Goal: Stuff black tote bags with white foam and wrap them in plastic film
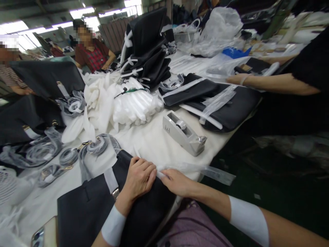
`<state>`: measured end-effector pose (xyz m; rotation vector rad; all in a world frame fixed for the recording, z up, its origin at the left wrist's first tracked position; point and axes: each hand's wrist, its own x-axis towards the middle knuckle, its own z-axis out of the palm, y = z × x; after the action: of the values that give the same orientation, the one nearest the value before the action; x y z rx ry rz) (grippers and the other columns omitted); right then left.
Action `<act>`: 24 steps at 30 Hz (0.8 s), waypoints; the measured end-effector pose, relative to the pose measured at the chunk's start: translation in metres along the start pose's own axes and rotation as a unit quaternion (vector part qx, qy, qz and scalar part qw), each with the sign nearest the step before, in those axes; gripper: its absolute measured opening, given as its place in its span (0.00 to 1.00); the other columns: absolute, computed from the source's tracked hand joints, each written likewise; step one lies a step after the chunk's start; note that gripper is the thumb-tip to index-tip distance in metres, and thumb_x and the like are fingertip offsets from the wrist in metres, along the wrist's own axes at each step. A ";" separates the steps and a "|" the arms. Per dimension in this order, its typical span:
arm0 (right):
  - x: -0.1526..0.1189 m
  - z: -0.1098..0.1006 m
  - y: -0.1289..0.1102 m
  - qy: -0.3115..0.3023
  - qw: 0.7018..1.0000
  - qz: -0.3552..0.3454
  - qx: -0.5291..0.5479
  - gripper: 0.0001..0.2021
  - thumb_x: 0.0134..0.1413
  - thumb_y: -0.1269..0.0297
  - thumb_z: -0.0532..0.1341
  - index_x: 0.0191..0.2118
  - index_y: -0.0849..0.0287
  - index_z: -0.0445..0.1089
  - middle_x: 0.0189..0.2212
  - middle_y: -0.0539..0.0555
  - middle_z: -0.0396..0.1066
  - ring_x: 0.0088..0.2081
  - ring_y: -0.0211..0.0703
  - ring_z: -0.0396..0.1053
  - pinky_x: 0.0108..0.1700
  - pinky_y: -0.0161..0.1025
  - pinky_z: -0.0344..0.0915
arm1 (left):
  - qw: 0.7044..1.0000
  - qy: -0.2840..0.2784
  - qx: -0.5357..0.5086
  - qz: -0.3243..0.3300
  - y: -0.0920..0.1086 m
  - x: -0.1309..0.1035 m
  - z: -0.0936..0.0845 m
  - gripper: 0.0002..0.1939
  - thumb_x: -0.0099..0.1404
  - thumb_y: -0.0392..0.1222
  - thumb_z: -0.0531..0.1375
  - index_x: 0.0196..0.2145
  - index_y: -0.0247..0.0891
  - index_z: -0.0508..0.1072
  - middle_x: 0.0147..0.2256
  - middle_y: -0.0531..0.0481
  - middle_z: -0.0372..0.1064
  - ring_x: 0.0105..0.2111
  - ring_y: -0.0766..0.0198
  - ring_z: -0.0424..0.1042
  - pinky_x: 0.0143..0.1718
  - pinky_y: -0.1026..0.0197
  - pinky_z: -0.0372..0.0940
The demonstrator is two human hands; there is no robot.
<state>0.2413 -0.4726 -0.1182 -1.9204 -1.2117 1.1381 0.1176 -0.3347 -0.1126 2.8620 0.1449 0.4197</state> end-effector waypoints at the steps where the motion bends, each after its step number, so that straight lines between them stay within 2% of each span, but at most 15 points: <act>1: 0.002 0.000 0.002 -0.009 1.000 -0.004 0.029 0.08 0.51 0.73 0.51 0.24 0.58 0.59 0.21 0.47 0.60 0.24 0.36 0.57 0.28 0.34 0.53 | 1.000 -0.022 0.009 -0.001 0.002 0.002 0.001 0.14 0.71 0.40 0.49 0.32 0.40 0.71 0.32 0.51 0.74 0.35 0.60 0.67 0.47 0.49 0.53; 3: 0.001 0.001 0.007 -0.033 0.994 -0.014 0.099 0.07 0.51 0.73 0.51 0.26 0.57 0.59 0.21 0.46 0.58 0.24 0.36 0.56 0.27 0.33 0.53 | 0.998 -0.048 0.035 -0.013 0.006 0.006 0.004 0.17 0.72 0.42 0.46 0.27 0.39 0.68 0.26 0.50 0.70 0.32 0.60 0.66 0.46 0.49 0.53; 6: -0.004 0.002 0.014 -0.052 0.980 -0.041 0.187 0.06 0.52 0.72 0.50 0.31 0.58 0.63 0.24 0.46 0.60 0.27 0.37 0.58 0.30 0.34 0.57 | 0.995 -0.064 0.064 -0.039 0.008 0.010 0.006 0.20 0.73 0.42 0.43 0.26 0.39 0.66 0.25 0.49 0.69 0.31 0.59 0.66 0.45 0.50 0.54; 10: -0.010 0.002 0.018 -0.018 0.978 -0.071 0.196 0.06 0.55 0.69 0.53 0.36 0.58 0.67 0.31 0.49 0.65 0.33 0.40 0.62 0.37 0.36 0.60 | 0.992 -0.083 0.063 -0.069 0.009 0.014 0.006 0.20 0.73 0.44 0.42 0.28 0.39 0.66 0.26 0.49 0.71 0.34 0.58 0.68 0.50 0.48 0.51; 12: -0.010 0.002 0.019 -0.011 0.981 -0.062 0.185 0.06 0.56 0.69 0.54 0.35 0.58 0.67 0.29 0.48 0.65 0.32 0.40 0.61 0.35 0.36 0.60 | 0.991 -0.095 0.034 -0.092 0.010 0.016 0.006 0.18 0.73 0.47 0.44 0.34 0.39 0.69 0.28 0.48 0.72 0.36 0.57 0.70 0.51 0.48 0.51; 14: -0.008 0.002 0.021 -0.018 0.980 -0.054 0.192 0.06 0.56 0.68 0.54 0.34 0.58 0.68 0.27 0.48 0.64 0.30 0.39 0.60 0.34 0.35 0.61 | 0.987 -0.105 0.002 -0.121 0.010 0.019 0.006 0.17 0.71 0.50 0.47 0.45 0.38 0.70 0.31 0.48 0.74 0.37 0.57 0.71 0.50 0.49 0.52; 16: -0.007 0.003 0.023 -0.029 0.974 -0.058 0.217 0.07 0.57 0.66 0.55 0.34 0.58 0.69 0.27 0.47 0.65 0.31 0.40 0.62 0.36 0.36 0.62 | 0.983 -0.124 -0.013 -0.138 0.011 0.022 0.007 0.18 0.69 0.52 0.50 0.48 0.39 0.70 0.33 0.48 0.76 0.39 0.55 0.72 0.49 0.49 0.52; 18: -0.006 0.003 0.023 -0.038 0.966 -0.067 0.246 0.07 0.57 0.64 0.56 0.35 0.58 0.70 0.29 0.48 0.68 0.33 0.41 0.64 0.38 0.37 0.63 | 0.978 -0.153 -0.008 -0.142 0.012 0.026 0.008 0.16 0.69 0.50 0.50 0.39 0.41 0.74 0.33 0.47 0.76 0.39 0.54 0.71 0.48 0.49 0.52; 20: -0.006 0.002 0.023 -0.048 0.958 -0.075 0.273 0.07 0.56 0.64 0.57 0.37 0.58 0.71 0.30 0.48 0.69 0.36 0.42 0.65 0.41 0.38 0.64 | 0.974 -0.174 0.006 -0.145 0.013 0.029 0.008 0.17 0.68 0.48 0.49 0.29 0.40 0.73 0.32 0.47 0.76 0.38 0.54 0.71 0.47 0.49 0.52; 24: -0.008 0.001 0.019 -0.066 0.943 -0.076 0.316 0.10 0.55 0.64 0.59 0.41 0.59 0.72 0.33 0.49 0.71 0.39 0.43 0.67 0.45 0.40 0.65 | 0.974 -0.175 0.017 -0.145 0.013 0.031 0.007 0.16 0.68 0.46 0.49 0.28 0.39 0.70 0.29 0.47 0.74 0.36 0.55 0.70 0.45 0.50 0.52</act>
<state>0.2465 -0.4879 -0.1315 -1.2626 -0.8886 1.3795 0.1497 -0.3450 -0.1077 2.8291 0.4966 -0.1451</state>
